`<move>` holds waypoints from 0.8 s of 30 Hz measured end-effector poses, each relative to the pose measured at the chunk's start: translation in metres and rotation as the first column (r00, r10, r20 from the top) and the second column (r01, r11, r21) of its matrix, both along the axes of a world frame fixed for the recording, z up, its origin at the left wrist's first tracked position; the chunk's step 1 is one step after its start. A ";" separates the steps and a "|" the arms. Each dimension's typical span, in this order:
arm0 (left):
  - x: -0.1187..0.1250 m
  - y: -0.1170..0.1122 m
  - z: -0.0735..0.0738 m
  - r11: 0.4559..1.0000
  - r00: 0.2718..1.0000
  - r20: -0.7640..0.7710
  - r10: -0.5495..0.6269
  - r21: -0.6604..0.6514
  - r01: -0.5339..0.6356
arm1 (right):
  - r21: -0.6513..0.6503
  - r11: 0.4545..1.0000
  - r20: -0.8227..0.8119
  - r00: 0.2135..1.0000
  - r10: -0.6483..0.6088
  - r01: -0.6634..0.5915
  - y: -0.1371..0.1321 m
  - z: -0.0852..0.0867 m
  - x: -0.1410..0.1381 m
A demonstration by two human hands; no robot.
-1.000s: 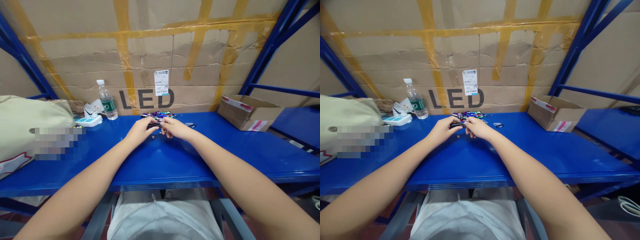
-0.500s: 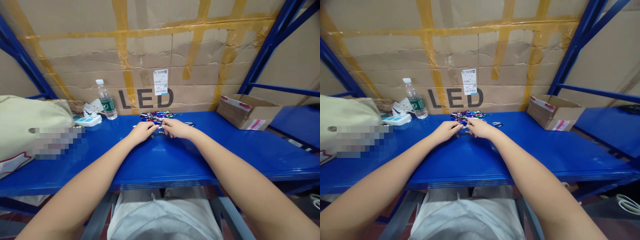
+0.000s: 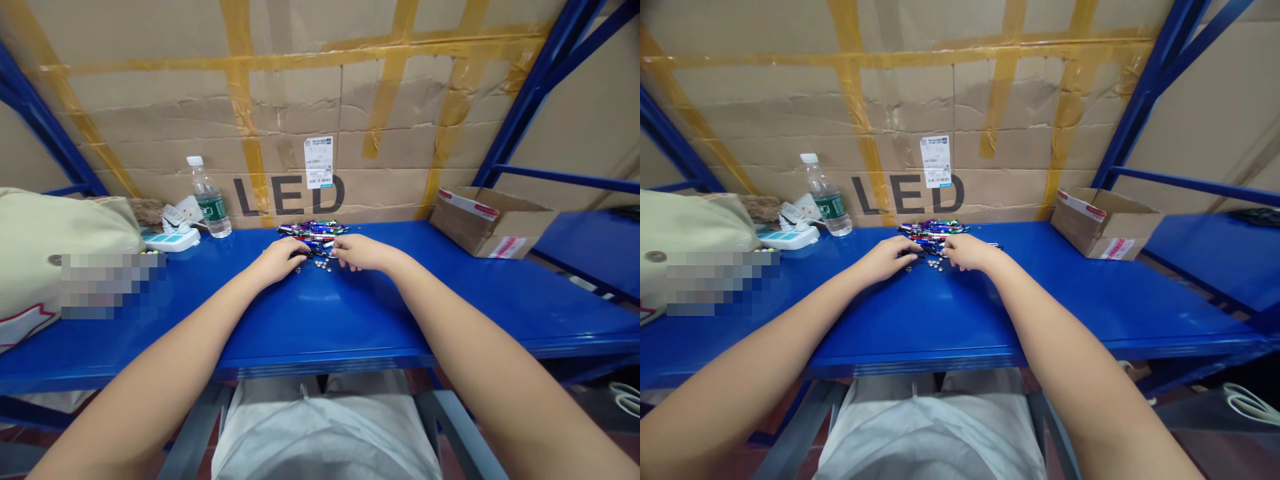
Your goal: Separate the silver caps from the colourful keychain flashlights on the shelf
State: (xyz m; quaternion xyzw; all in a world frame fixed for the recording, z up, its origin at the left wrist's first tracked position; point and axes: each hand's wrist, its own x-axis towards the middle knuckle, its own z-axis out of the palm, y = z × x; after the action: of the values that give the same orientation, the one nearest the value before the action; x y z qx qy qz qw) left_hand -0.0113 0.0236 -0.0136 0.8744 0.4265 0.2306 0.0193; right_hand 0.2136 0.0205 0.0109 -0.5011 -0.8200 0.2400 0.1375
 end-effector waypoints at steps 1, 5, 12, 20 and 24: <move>-0.004 0.001 0.002 1.000 1.000 -0.007 0.013 0.012 -0.013 | 0.024 1.000 -0.007 1.000 0.005 -0.005 -0.001 0.000 -0.001; -0.030 0.005 0.009 0.996 0.994 -0.077 0.081 -0.027 -0.084 | 0.110 0.991 -0.040 0.996 0.083 -0.078 -0.007 -0.002 -0.010; -0.057 0.007 0.016 0.969 0.969 -0.156 0.191 -0.126 -0.211 | 0.264 0.937 0.074 0.973 0.218 -0.230 -0.020 -0.013 -0.037; -0.048 0.008 0.007 0.979 0.977 -0.113 0.178 -0.083 -0.188 | 0.291 0.938 0.164 0.976 0.143 -0.187 -0.022 -0.020 -0.050; -0.038 0.011 0.010 0.982 0.978 -0.102 0.184 -0.015 -0.186 | 0.333 0.928 0.131 0.983 0.131 -0.168 -0.022 -0.016 -0.047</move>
State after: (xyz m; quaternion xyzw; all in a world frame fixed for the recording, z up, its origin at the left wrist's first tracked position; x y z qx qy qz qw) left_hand -0.0496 0.0347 -0.0040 0.8412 0.5091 0.1820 -0.0131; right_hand 0.1663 -0.0016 -0.0051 -0.4176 -0.8912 0.0765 0.1599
